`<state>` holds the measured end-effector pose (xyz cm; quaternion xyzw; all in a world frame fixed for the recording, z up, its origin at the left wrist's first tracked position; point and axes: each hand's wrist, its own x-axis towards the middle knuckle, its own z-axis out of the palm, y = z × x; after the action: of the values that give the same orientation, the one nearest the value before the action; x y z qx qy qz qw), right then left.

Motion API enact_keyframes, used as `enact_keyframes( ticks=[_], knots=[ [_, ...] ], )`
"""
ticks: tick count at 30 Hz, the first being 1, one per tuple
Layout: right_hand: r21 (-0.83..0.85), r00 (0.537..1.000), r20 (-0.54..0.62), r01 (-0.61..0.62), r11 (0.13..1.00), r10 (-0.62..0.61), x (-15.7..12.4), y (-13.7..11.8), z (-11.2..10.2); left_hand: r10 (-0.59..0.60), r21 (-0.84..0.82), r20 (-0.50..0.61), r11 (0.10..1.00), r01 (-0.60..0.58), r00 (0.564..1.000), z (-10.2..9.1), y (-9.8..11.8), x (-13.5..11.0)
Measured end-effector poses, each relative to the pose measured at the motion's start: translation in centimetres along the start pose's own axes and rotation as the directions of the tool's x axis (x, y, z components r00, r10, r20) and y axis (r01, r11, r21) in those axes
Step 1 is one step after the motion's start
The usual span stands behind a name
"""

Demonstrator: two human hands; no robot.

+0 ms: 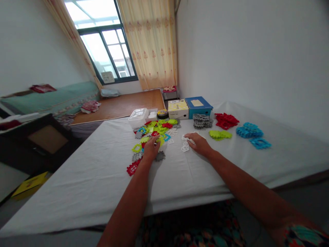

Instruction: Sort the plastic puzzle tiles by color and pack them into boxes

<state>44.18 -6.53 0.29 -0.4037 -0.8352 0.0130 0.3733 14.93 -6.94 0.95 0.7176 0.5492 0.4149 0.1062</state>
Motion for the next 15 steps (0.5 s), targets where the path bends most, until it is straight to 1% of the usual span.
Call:
enact_keyframes(
  ticks=[2,4,6,9,12,15],
  knots=[
    [0.01,0.999,0.027,0.046,0.999,-0.046,0.2,-1.1,0.1,-0.034,-0.206,0.107,0.977,0.055,0.994,0.6,0.5,-0.1],
    [0.024,0.989,0.074,0.127,0.992,-0.128,0.3,-2.3,0.2,-0.04,-0.387,0.232,0.913,0.13,0.972,1.2,1.0,-0.2],
    [0.045,0.966,0.133,0.22,0.975,-0.224,0.5,-3.3,0.5,-0.023,-0.497,0.327,0.846,0.192,0.945,1.5,1.5,-0.4],
    [0.063,0.933,0.191,0.298,0.952,-0.305,0.6,-4.1,0.8,0.0,-0.556,0.412,0.792,0.251,0.911,1.6,2.0,-0.7],
    [0.067,0.926,0.195,0.317,0.946,-0.324,0.6,-4.3,1.0,0.01,-0.551,0.464,0.786,0.28,0.886,1.3,2.2,-0.8],
    [0.079,0.923,0.189,0.327,0.942,-0.336,0.5,-4.6,1.0,0.017,-0.542,0.491,0.789,0.29,0.871,1.3,2.1,-0.9]
  ],
)
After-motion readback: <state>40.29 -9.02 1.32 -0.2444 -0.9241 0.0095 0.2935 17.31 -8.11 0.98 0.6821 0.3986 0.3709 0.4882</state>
